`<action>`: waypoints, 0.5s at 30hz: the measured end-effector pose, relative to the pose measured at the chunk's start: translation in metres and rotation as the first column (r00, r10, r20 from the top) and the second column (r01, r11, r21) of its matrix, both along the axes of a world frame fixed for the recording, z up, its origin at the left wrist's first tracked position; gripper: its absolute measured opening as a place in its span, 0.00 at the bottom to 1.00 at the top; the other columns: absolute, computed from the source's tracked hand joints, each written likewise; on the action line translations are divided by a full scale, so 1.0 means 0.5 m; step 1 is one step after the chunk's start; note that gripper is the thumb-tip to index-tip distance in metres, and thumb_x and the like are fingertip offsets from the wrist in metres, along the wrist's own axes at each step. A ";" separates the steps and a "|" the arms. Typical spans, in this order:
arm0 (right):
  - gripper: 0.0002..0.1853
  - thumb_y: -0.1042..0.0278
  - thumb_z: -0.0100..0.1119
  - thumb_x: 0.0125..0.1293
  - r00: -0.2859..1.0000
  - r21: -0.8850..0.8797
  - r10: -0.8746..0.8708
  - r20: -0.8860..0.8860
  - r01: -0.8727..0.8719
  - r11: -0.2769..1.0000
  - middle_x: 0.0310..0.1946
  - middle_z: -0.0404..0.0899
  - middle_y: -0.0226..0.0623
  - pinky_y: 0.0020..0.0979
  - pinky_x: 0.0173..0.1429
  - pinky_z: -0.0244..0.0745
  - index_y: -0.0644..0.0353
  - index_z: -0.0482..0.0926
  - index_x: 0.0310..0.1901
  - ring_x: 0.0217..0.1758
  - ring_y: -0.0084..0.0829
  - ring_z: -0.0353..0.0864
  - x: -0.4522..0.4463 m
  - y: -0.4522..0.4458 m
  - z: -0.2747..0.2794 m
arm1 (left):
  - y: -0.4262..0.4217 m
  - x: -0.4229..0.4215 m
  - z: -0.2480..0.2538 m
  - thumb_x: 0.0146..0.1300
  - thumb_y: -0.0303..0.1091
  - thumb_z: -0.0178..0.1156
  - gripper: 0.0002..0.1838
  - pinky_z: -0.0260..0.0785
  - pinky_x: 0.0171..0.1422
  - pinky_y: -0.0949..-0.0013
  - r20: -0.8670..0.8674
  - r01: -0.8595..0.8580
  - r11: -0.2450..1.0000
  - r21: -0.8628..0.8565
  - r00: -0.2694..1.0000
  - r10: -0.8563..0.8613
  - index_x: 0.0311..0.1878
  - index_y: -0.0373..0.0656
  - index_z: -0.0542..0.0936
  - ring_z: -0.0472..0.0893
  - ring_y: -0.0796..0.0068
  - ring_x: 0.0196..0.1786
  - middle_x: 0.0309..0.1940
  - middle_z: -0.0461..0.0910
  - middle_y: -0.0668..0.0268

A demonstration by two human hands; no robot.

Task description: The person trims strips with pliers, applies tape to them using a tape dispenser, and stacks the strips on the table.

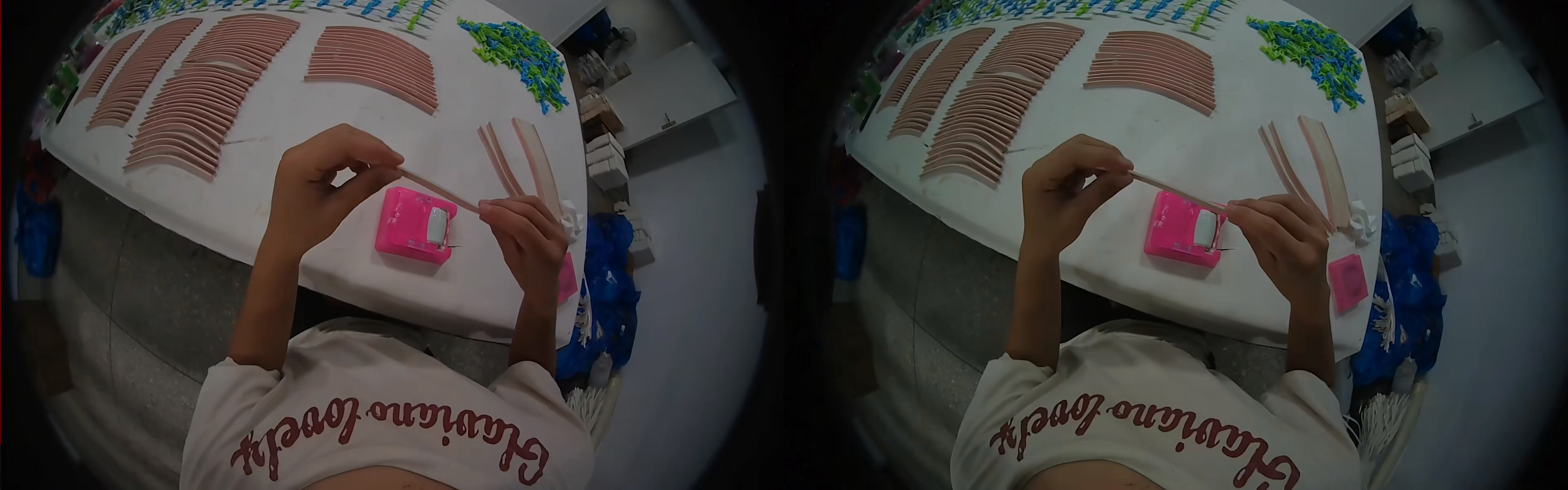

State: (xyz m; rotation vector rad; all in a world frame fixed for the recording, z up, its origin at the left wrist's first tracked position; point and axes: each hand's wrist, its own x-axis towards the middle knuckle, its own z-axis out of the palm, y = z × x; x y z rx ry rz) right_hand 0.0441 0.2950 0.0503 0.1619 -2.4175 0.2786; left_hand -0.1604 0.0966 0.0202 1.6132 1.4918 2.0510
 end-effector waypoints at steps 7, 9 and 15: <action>0.11 0.77 0.70 0.56 0.993 -0.010 -0.082 0.091 0.083 0.996 0.33 0.84 0.35 0.29 0.34 0.81 0.58 0.85 0.42 0.37 0.30 0.84 0.016 0.024 -0.009 | -0.044 0.003 -0.001 0.61 0.17 0.65 0.10 0.80 0.42 0.76 0.241 -0.159 0.984 -0.075 0.955 0.173 0.45 0.34 0.82 0.86 0.74 0.37 0.36 0.86 0.61; 0.11 0.79 0.69 0.58 0.984 -0.040 -0.095 0.152 0.102 0.994 0.35 0.83 0.36 0.29 0.33 0.80 0.60 0.84 0.43 0.36 0.30 0.83 0.027 0.036 -0.011 | -0.055 -0.015 -0.005 0.63 0.19 0.63 0.08 0.80 0.42 0.75 0.289 -0.168 0.984 0.054 0.946 0.146 0.46 0.33 0.81 0.86 0.74 0.36 0.36 0.86 0.60; 0.12 0.81 0.67 0.58 0.950 -0.111 -0.058 0.307 0.096 0.989 0.37 0.82 0.37 0.29 0.36 0.81 0.61 0.84 0.44 0.38 0.30 0.84 0.033 0.038 -0.012 | -0.073 -0.038 -0.023 0.65 0.21 0.62 0.08 0.79 0.42 0.76 0.241 -0.145 0.989 -0.002 0.960 0.141 0.47 0.34 0.82 0.86 0.76 0.37 0.39 0.86 0.60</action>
